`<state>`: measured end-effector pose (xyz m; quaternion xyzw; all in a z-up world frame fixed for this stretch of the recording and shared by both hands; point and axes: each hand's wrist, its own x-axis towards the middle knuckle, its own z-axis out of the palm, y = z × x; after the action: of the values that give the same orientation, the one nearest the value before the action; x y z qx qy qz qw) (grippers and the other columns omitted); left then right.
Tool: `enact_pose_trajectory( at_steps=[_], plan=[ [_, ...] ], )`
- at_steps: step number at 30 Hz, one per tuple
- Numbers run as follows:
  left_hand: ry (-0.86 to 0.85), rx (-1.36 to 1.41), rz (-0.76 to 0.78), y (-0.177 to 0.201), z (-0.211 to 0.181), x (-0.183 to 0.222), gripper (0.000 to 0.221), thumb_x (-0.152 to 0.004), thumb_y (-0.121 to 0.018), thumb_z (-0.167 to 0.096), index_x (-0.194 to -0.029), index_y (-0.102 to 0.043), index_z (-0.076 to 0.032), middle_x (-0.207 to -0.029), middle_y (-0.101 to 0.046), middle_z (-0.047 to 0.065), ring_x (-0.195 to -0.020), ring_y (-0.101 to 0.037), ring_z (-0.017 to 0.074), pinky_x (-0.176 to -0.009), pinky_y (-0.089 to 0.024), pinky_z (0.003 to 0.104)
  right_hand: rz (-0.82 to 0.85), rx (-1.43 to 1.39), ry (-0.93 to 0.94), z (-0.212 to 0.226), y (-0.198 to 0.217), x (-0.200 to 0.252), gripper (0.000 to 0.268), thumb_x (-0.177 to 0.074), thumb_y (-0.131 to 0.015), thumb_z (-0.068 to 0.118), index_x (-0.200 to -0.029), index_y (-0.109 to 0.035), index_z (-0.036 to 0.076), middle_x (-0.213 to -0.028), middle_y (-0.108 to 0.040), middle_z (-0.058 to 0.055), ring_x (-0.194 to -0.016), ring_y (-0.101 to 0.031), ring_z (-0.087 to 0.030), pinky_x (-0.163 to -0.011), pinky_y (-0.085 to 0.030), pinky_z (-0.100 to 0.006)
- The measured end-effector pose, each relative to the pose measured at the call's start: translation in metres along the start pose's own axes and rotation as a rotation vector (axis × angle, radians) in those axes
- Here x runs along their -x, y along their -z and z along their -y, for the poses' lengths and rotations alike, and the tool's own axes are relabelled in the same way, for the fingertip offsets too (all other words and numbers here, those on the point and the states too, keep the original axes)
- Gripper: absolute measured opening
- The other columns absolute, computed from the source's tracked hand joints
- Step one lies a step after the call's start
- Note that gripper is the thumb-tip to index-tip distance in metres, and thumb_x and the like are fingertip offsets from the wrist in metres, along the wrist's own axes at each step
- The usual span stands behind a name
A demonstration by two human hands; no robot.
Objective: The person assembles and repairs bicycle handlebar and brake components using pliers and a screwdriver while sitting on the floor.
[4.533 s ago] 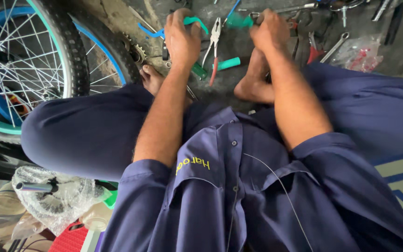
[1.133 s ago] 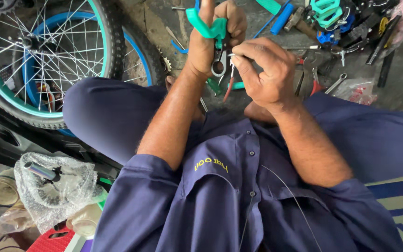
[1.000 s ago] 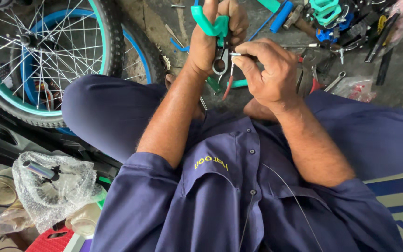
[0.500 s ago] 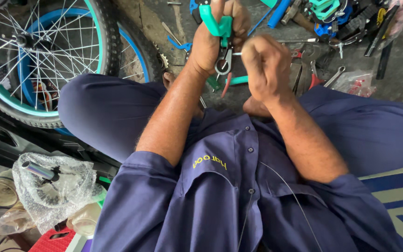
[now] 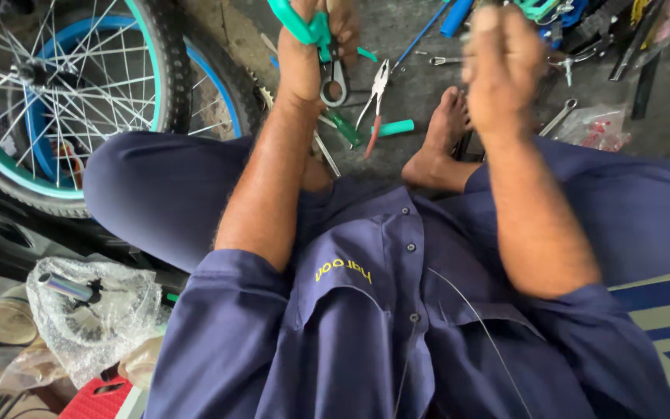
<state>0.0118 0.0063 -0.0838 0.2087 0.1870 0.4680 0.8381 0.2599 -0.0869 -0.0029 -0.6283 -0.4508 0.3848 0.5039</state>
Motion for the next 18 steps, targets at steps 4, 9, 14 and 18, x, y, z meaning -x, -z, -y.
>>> enact_pose_trajectory(
  at_steps=[4, 9, 14, 18],
  plan=[
    [-0.137, -0.551, -0.360, 0.040, 0.048, -0.017, 0.053, -0.105, -0.049, -0.055, -0.094, -0.056, -0.004, -0.084, -0.058, 0.008, -0.076, -0.053, 0.0236, -0.068, -0.044, 0.039, 0.122, 0.277, -0.105, -0.119, -0.027, -0.021, 0.039, -0.112, -0.067, 0.035, -0.086, -0.061, 0.006, -0.071, -0.058, 0.001, -0.061, -0.054, -0.009, -0.054, -0.045, -0.028],
    [0.143, -0.812, -0.784, 0.075, 0.074, -0.013, 0.086, -0.093, -0.045, -0.072, -0.113, -0.071, 0.008, -0.106, -0.071, 0.025, -0.103, -0.062, 0.0382, -0.093, -0.051, 0.043, 0.167, 0.301, -0.499, -0.236, -0.027, -0.003, 0.039, -0.102, -0.067, 0.038, -0.085, -0.068, 0.003, -0.069, -0.065, -0.004, -0.054, -0.060, -0.012, -0.052, -0.047, -0.033],
    [0.340, -1.196, -0.818, 0.092, 0.089, -0.010, 0.095, -0.090, -0.047, -0.078, -0.133, -0.060, 0.007, -0.128, -0.063, 0.031, -0.126, -0.057, 0.0390, -0.104, -0.044, 0.041, 0.062, 0.627, 0.025, -0.256, -0.007, -0.010, 0.036, -0.101, -0.074, 0.037, -0.096, -0.073, 0.002, -0.084, -0.074, -0.011, -0.075, -0.070, -0.021, -0.065, -0.053, -0.037],
    [0.447, -1.061, -0.698, 0.088, 0.094, -0.013, 0.100, -0.084, -0.049, -0.077, -0.142, -0.043, 0.004, -0.122, -0.069, 0.026, -0.116, -0.069, 0.0340, -0.101, -0.050, 0.040, 0.119, 0.388, -0.301, -0.222, -0.035, -0.011, 0.042, -0.101, -0.066, 0.045, -0.102, -0.072, 0.004, -0.084, -0.072, -0.010, -0.075, -0.067, -0.019, -0.071, -0.054, -0.037]
  ],
)
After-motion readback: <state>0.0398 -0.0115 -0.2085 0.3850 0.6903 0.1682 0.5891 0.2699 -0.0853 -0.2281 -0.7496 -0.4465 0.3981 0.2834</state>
